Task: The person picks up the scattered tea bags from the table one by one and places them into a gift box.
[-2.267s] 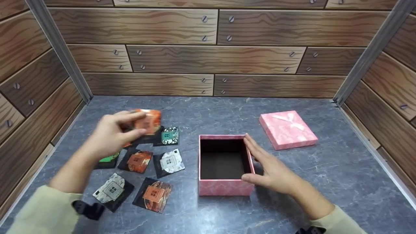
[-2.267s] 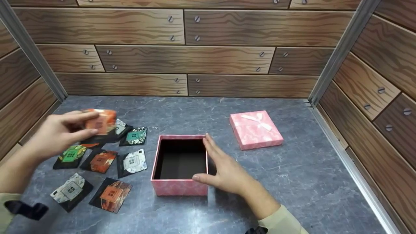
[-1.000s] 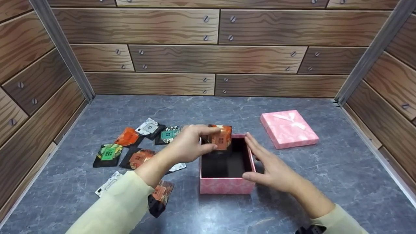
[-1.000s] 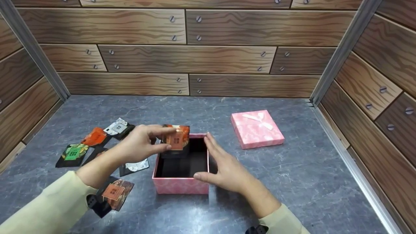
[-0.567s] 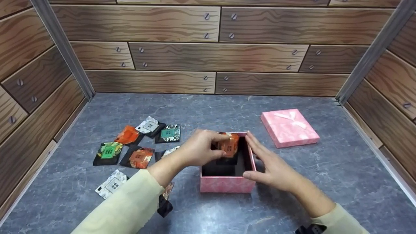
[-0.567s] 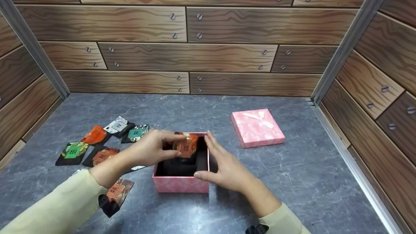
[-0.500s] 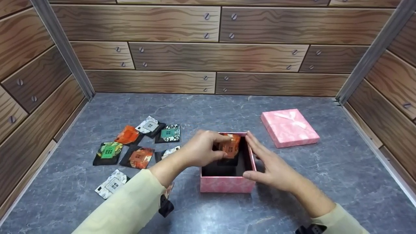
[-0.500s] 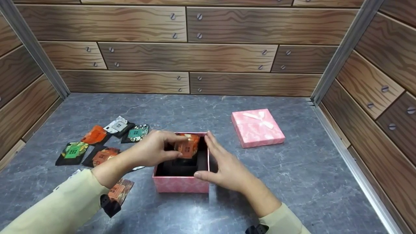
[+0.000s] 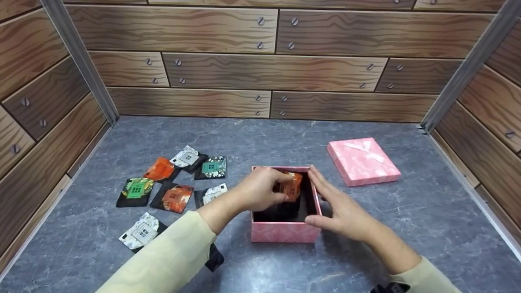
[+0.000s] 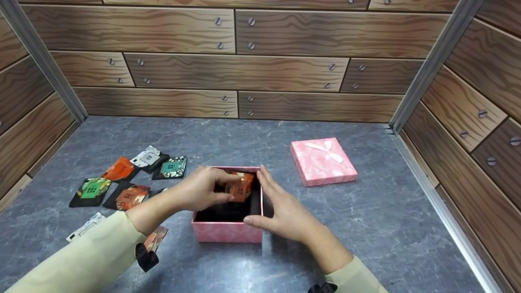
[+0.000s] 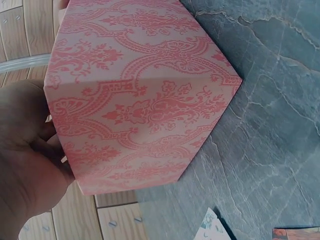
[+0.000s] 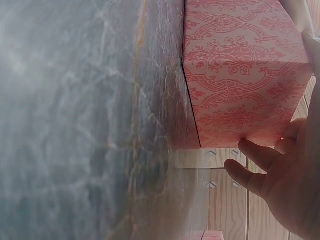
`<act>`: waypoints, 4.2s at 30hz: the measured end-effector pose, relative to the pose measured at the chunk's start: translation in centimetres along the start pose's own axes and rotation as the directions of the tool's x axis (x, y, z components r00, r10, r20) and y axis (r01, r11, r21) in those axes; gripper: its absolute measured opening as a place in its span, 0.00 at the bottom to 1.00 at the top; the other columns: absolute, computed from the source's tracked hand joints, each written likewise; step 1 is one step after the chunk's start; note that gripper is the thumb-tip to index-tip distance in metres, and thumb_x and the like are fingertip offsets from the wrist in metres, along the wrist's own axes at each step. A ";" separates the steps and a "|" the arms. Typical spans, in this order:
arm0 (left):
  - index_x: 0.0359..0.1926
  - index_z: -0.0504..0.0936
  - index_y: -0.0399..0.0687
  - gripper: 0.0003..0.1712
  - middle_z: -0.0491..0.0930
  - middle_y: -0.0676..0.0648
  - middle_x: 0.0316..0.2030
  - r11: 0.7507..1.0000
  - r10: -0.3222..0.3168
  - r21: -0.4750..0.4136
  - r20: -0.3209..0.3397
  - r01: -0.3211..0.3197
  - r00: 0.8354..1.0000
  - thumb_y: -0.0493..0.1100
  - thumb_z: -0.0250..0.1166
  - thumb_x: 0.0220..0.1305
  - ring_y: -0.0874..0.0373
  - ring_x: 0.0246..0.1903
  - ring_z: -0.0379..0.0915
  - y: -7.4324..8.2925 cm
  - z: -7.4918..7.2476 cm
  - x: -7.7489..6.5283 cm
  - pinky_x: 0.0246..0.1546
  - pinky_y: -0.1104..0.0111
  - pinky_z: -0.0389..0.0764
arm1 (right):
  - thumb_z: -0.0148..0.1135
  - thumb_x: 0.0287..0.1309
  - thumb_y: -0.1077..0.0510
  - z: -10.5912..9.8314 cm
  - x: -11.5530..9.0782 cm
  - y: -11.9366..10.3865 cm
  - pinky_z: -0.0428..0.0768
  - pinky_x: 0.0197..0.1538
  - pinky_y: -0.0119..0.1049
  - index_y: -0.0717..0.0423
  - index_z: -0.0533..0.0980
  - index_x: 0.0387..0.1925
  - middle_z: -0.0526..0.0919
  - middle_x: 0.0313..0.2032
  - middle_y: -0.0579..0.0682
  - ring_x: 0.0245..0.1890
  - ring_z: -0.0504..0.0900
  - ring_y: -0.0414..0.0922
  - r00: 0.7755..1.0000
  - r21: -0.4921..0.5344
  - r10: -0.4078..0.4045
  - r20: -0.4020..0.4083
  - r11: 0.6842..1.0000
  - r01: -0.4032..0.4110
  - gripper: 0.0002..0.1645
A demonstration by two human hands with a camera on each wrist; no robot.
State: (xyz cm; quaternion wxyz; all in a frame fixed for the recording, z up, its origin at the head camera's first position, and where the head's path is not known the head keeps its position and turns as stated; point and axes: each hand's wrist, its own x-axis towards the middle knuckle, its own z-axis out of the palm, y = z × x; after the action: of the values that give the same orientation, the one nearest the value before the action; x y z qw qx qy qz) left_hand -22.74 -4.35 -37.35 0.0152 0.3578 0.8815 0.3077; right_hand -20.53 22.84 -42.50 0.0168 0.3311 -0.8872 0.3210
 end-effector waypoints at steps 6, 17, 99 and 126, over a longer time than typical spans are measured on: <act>0.56 0.90 0.45 0.21 0.90 0.49 0.44 0.999 -0.009 0.042 0.017 0.008 1.000 0.35 0.76 0.61 0.57 0.39 0.81 0.0 0.5 0.6 0.49 0.62 0.83 | 0.74 0.62 0.41 0.0 0.0 0.0 0.62 0.73 0.66 0.47 0.47 0.86 0.44 0.85 0.46 0.80 0.55 0.57 1.000 0.003 0.003 0.002 1.000 -0.003 0.63; 0.48 0.91 0.47 0.18 0.80 0.55 0.25 0.994 -0.016 0.105 0.079 0.007 0.997 0.31 0.76 0.57 0.58 0.28 0.71 -0.1 0.6 1.8 0.35 0.66 0.74 | 0.74 0.63 0.42 0.2 -0.1 0.1 0.62 0.73 0.66 0.48 0.48 0.86 0.46 0.85 0.52 0.79 0.56 0.58 1.000 -0.003 -0.002 -0.004 1.000 0.002 0.62; 0.66 0.84 0.43 0.24 0.89 0.42 0.49 0.950 -0.313 -0.099 -0.340 0.297 0.887 0.43 0.71 0.72 0.49 0.43 0.85 -7.0 -14.3 -12.3 0.43 0.62 0.86 | 0.74 0.62 0.41 0.3 0.0 0.2 0.60 0.73 0.66 0.51 0.49 0.86 0.46 0.85 0.52 0.79 0.56 0.60 1.000 -0.026 -0.014 -0.024 1.000 0.013 0.62; 0.76 0.69 0.34 0.40 0.70 0.28 0.71 0.783 -0.621 -0.238 -0.243 0.575 0.745 0.53 0.69 0.75 0.31 0.66 0.71 -20.6 -13.7 -24.2 0.46 0.82 0.73 | 0.73 0.61 0.39 0.1 0.0 0.0 0.62 0.72 0.69 0.48 0.48 0.86 0.45 0.85 0.51 0.79 0.57 0.62 1.000 -0.033 -0.003 -0.016 0.999 0.002 0.63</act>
State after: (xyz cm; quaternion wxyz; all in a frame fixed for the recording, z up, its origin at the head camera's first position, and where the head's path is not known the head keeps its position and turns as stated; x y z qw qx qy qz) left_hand -20.87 -38.52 -42.35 0.0018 0.0009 0.9154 0.4026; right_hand -20.53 22.80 -42.58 0.0299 0.3293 -0.8918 0.3087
